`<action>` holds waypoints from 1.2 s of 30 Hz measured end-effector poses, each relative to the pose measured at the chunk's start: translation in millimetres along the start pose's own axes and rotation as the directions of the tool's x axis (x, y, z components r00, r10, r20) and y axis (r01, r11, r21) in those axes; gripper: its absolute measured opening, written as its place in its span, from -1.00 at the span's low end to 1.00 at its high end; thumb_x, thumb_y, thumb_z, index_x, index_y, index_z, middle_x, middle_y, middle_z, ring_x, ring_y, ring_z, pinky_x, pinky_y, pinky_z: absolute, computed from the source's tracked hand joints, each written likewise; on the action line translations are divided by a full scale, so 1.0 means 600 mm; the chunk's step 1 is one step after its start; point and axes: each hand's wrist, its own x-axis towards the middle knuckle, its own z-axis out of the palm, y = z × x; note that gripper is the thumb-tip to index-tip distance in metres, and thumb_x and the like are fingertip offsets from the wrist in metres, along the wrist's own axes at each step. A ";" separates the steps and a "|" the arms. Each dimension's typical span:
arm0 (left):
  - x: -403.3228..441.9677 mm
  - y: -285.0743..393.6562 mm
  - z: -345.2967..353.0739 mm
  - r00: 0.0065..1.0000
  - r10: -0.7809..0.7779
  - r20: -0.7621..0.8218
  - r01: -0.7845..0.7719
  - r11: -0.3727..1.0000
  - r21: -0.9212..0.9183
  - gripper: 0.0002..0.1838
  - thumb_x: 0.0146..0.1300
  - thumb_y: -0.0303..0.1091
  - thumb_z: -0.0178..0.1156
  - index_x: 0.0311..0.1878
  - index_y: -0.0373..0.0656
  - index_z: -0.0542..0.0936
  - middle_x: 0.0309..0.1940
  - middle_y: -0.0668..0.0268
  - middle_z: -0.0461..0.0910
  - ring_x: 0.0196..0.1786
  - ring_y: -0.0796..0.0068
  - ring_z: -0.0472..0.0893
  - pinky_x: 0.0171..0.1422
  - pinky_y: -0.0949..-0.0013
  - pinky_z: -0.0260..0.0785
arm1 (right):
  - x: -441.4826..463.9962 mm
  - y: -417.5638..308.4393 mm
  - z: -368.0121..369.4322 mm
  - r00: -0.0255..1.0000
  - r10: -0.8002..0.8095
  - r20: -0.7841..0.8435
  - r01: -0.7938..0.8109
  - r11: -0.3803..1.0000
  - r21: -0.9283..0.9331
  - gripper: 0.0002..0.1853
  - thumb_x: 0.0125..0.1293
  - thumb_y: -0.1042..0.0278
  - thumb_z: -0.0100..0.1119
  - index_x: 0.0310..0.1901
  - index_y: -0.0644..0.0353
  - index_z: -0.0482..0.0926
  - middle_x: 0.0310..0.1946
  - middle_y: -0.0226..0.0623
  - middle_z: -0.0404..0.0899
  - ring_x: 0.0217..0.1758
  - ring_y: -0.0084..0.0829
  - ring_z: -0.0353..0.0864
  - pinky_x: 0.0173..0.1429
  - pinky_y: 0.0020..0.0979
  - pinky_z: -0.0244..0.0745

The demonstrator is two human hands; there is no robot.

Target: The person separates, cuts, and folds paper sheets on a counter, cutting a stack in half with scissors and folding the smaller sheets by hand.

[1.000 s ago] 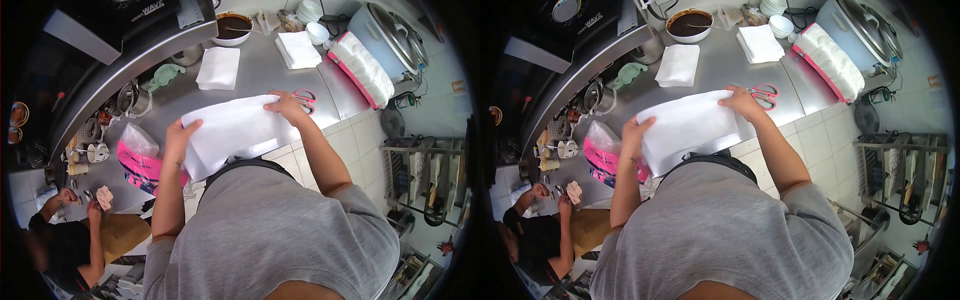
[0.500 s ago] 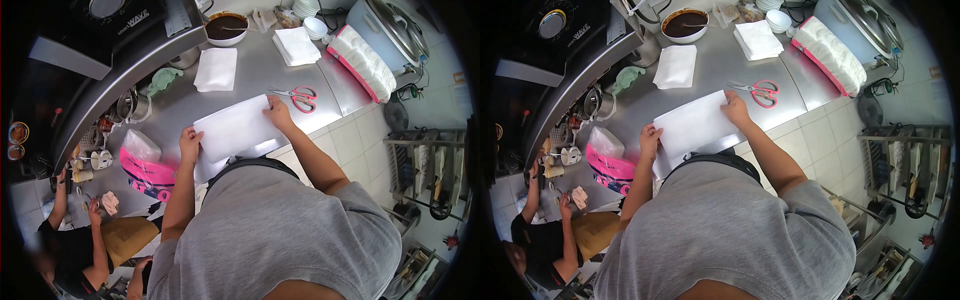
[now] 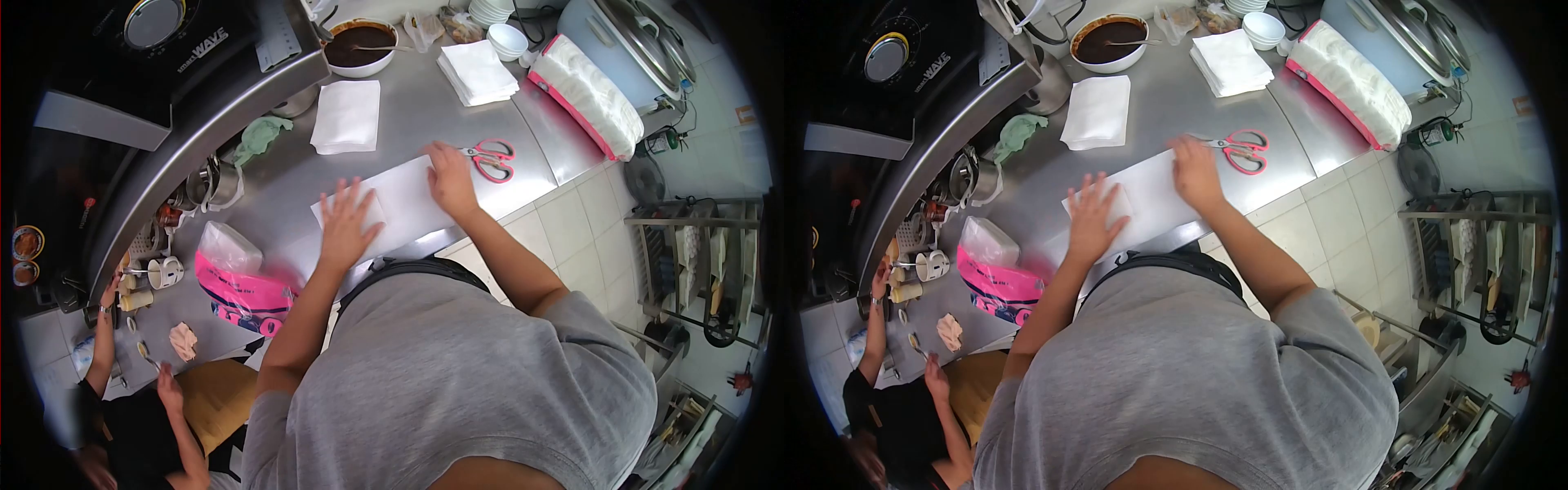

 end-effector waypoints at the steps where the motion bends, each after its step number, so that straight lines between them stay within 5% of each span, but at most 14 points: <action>1: 0.001 0.013 0.014 0.999 0.000 0.051 0.001 1.000 -0.031 -0.20 0.14 0.16 0.19 0.41 0.05 0.25 0.49 0.09 -0.03 0.54 0.02 -0.14 0.48 -0.24 -0.38 | 0.001 0.019 0.000 1.000 0.017 -0.002 -0.017 0.999 -0.052 -0.55 0.11 0.53 0.11 0.11 0.19 0.45 0.11 -0.01 0.44 0.18 0.00 0.39 0.25 -0.07 0.26; 4: 0.003 0.036 0.053 0.990 0.012 0.141 -0.001 0.997 -0.078 -0.14 0.15 0.28 0.10 0.46 0.10 0.17 0.52 0.12 -0.14 0.55 0.00 -0.26 0.46 -0.33 -0.49 | -0.013 0.093 -0.020 0.966 0.235 0.105 -0.197 0.938 -0.285 -0.59 0.10 0.58 0.02 0.05 0.25 0.50 0.14 -0.04 0.42 0.20 -0.04 0.37 0.26 -0.13 0.25; 10: 0.053 0.071 0.051 0.995 -0.047 0.087 0.058 0.991 -0.123 -0.24 0.18 0.17 0.14 0.38 0.00 0.29 0.42 0.11 0.11 0.50 0.04 0.01 0.47 -0.29 -0.36 | -0.055 0.141 -0.082 0.988 0.146 0.054 -0.139 0.984 -0.112 -0.63 0.09 0.57 0.06 0.00 0.23 0.53 0.00 -0.03 0.48 0.09 -0.01 0.45 0.17 -0.14 0.37; 16: 0.084 0.050 0.050 0.945 -0.268 -0.185 0.234 0.954 -0.188 -0.47 0.23 -0.15 0.19 0.25 -0.09 0.40 0.22 0.18 0.34 0.33 0.13 0.26 0.49 -0.16 -0.21 | 0.012 0.076 -0.055 0.994 0.061 0.087 -0.074 0.985 0.157 -0.70 0.11 0.42 0.23 -0.07 0.18 0.55 -0.19 -0.11 0.53 -0.06 -0.05 0.51 0.04 -0.16 0.44; 19: 0.054 0.056 0.052 0.974 -0.191 -0.121 0.180 0.979 -0.094 -0.48 0.22 -0.18 0.20 0.23 -0.12 0.41 0.24 0.16 0.32 0.36 0.12 0.23 0.49 -0.15 -0.23 | 0.039 0.082 -0.024 0.979 -0.109 0.172 0.076 0.979 0.191 -0.75 0.12 0.40 0.25 -0.13 0.16 0.59 -0.22 -0.11 0.53 -0.06 -0.04 0.52 0.06 -0.15 0.44; 22: 0.035 0.060 0.061 0.943 -0.301 -0.140 0.287 0.951 -0.112 -0.44 0.24 -0.13 0.18 0.27 -0.13 0.37 0.32 0.12 0.25 0.44 0.09 0.13 0.50 -0.18 -0.30 | 0.056 0.099 0.005 0.936 -0.155 0.318 0.115 0.983 0.141 -0.79 0.10 0.39 0.27 -0.18 0.14 0.61 -0.21 -0.11 0.54 -0.05 -0.04 0.52 0.07 -0.15 0.44; 31: 0.017 0.057 0.097 0.893 -0.434 -0.123 0.432 0.901 -0.038 -0.22 0.23 0.12 0.12 0.39 -0.16 0.23 0.46 0.05 0.02 0.54 0.06 -0.11 0.49 -0.26 -0.49 | 0.086 0.121 0.027 0.852 -0.098 0.514 -0.017 0.976 0.215 -0.92 0.14 0.41 0.19 -0.31 0.16 0.61 -0.20 -0.15 0.57 -0.15 -0.05 0.56 0.00 -0.15 0.45; 36: 0.018 0.062 0.087 0.879 -0.464 -0.107 0.463 0.886 -0.036 -0.18 0.20 0.15 0.14 0.40 -0.16 0.21 0.46 0.05 0.02 0.54 0.05 -0.13 0.48 -0.27 -0.52 | 0.083 0.126 0.044 0.886 -0.092 0.454 -0.032 0.966 0.258 -0.91 0.14 0.47 0.06 -0.35 0.17 0.57 -0.25 -0.11 0.55 -0.20 -0.05 0.56 -0.08 -0.15 0.45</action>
